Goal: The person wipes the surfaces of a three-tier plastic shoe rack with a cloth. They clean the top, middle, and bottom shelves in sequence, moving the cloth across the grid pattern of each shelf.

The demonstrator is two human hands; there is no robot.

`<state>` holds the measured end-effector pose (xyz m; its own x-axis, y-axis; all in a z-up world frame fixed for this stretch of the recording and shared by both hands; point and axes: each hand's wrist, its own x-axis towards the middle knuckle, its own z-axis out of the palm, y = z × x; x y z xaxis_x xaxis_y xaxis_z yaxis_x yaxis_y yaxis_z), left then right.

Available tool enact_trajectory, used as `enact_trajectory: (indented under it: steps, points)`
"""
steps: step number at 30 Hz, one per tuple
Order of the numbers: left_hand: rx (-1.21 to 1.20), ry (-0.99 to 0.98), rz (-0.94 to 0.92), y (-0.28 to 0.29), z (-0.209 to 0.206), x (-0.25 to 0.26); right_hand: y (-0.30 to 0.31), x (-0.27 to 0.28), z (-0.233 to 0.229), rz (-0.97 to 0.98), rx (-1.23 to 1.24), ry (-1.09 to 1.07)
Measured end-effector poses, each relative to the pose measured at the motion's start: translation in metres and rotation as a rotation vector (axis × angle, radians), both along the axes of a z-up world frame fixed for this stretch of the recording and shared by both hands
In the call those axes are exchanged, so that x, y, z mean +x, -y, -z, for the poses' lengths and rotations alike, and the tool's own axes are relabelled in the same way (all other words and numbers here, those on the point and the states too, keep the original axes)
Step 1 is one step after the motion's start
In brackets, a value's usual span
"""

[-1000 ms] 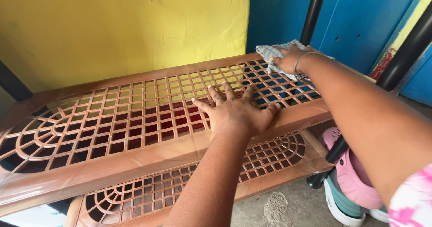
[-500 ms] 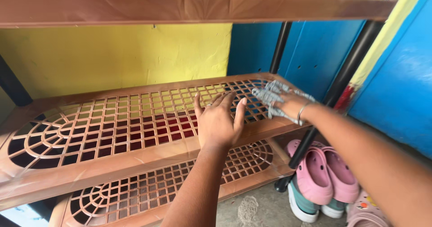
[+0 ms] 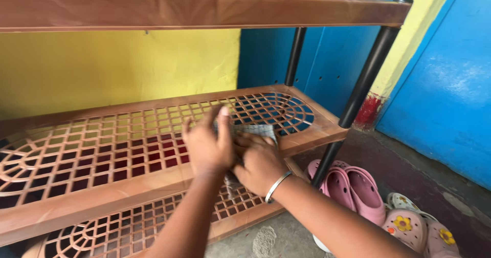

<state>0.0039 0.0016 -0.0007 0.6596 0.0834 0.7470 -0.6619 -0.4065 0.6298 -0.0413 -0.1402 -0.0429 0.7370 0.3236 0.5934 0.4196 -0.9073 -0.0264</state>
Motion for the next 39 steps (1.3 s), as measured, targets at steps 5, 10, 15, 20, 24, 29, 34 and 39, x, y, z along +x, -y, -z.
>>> enact_trajectory:
  steps: [5, 10, 15, 20, 24, 29, 34, 39]
  points:
    - [-0.028, -0.025, 0.021, 0.001, 0.002, -0.003, 0.043, -0.019, 0.012, 0.004, -0.181, 0.255]
    - [-0.005, -0.108, 0.015, 0.001, -0.005, -0.006, 0.138, -0.029, 0.003, 0.348, -0.269, 0.372]
    - [-0.036, -0.15, -0.005, 0.004, -0.006, -0.006, 0.144, -0.031, 0.03, 0.47, -0.129, 0.386]
    - [-0.022, -0.083, -0.042, 0.006, -0.002, -0.006, 0.044, -0.022, 0.036, 0.27, -0.205, 0.349]
    - [-0.186, -0.265, -0.018, 0.003, -0.003, -0.002, 0.001, -0.014, 0.037, 0.082, -0.14, 0.401]
    - [-0.328, -0.086, 0.021, -0.002, 0.001, 0.002, 0.067, -0.008, 0.04, 0.096, -0.314, 0.3]
    - [-0.322, -0.192, -0.009, -0.003, 0.002, 0.005, 0.158, -0.028, 0.014, 0.348, -0.316, 0.247]
    - [-0.313, -0.207, -0.033, 0.001, 0.002, 0.009, 0.192, -0.036, 0.005, 0.272, -0.1, 0.205]
